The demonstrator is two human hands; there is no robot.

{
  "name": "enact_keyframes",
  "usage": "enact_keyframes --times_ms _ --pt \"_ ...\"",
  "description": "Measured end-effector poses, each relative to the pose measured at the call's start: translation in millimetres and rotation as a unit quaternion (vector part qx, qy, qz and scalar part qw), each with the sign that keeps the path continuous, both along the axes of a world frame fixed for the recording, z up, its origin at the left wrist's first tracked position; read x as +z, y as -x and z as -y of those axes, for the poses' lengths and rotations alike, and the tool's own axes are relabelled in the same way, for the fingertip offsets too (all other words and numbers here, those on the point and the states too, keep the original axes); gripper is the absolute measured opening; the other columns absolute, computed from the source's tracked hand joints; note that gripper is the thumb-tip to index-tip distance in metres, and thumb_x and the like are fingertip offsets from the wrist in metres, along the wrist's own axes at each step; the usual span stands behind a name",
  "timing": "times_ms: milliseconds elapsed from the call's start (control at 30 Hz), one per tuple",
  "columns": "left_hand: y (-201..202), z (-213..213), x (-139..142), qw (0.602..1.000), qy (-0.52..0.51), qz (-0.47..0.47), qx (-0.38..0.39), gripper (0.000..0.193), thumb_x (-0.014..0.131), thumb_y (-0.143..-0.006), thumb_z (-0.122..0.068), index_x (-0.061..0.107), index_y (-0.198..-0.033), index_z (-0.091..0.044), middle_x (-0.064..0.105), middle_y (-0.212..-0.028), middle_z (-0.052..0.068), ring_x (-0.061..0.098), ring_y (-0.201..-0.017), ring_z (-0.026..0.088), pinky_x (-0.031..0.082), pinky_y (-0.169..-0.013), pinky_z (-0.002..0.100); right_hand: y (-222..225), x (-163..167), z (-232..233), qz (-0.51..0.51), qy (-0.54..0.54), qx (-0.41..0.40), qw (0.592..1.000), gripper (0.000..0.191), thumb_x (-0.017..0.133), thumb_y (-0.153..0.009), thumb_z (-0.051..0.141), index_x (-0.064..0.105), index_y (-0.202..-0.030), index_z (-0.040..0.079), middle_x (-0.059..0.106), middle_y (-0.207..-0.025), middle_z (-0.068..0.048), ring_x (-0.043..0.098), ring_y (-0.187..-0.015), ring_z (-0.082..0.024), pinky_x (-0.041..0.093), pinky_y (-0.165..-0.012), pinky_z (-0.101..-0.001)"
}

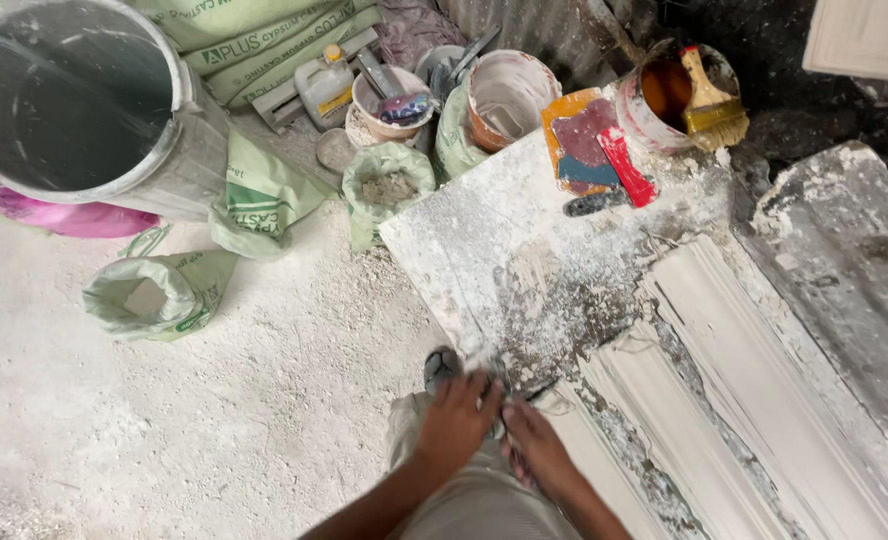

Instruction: The person scrapes dried plaster residue from decorative plaster cornice mold halves with a small scraper, working along the fluted surfaces of the mold pieces on a plaster-covered work table. They also dip and squeeze a sponge in a bowl of plaster slurry and wipe the molds.

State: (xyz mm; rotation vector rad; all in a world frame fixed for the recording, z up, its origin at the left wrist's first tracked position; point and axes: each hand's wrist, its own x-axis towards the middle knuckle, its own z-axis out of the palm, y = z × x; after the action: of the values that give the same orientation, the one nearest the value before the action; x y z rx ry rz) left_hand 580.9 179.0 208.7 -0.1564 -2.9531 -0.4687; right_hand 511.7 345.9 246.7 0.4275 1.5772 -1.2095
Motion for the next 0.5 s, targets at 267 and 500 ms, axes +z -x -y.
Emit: enact_keyframes --times_ms 267,500 --pt "-46.4 -38.4 -40.7 0.999 0.030 -0.007 -0.016 0.049 0.059 -0.092 -0.019 0.060 -0.139 -0.006 0.056 -0.144 0.019 0.055 -0.127 0.036 0.046 -0.102 0.051 -59.9 -54.1 -40.8 -0.062 0.070 0.004 0.996 0.036 0.048 -0.104 0.040 0.060 -0.123 0.011 0.056 -0.062 -0.005 0.045 -0.034 -0.013 0.031 -0.032 -0.0286" --pt "2.2 19.8 -55.3 0.994 0.090 -0.006 0.056 0.058 0.061 -0.087 -0.013 0.053 -0.145 -0.010 0.053 -0.149 0.016 0.049 -0.135 0.033 0.040 -0.108 0.053 -3.9 -66.4 35.8 -0.109 0.127 0.007 0.986 0.030 0.046 -0.107 0.038 0.059 -0.114 0.012 0.055 -0.065 -0.002 0.046 -0.040 -0.010 0.034 -0.036 -0.0266"
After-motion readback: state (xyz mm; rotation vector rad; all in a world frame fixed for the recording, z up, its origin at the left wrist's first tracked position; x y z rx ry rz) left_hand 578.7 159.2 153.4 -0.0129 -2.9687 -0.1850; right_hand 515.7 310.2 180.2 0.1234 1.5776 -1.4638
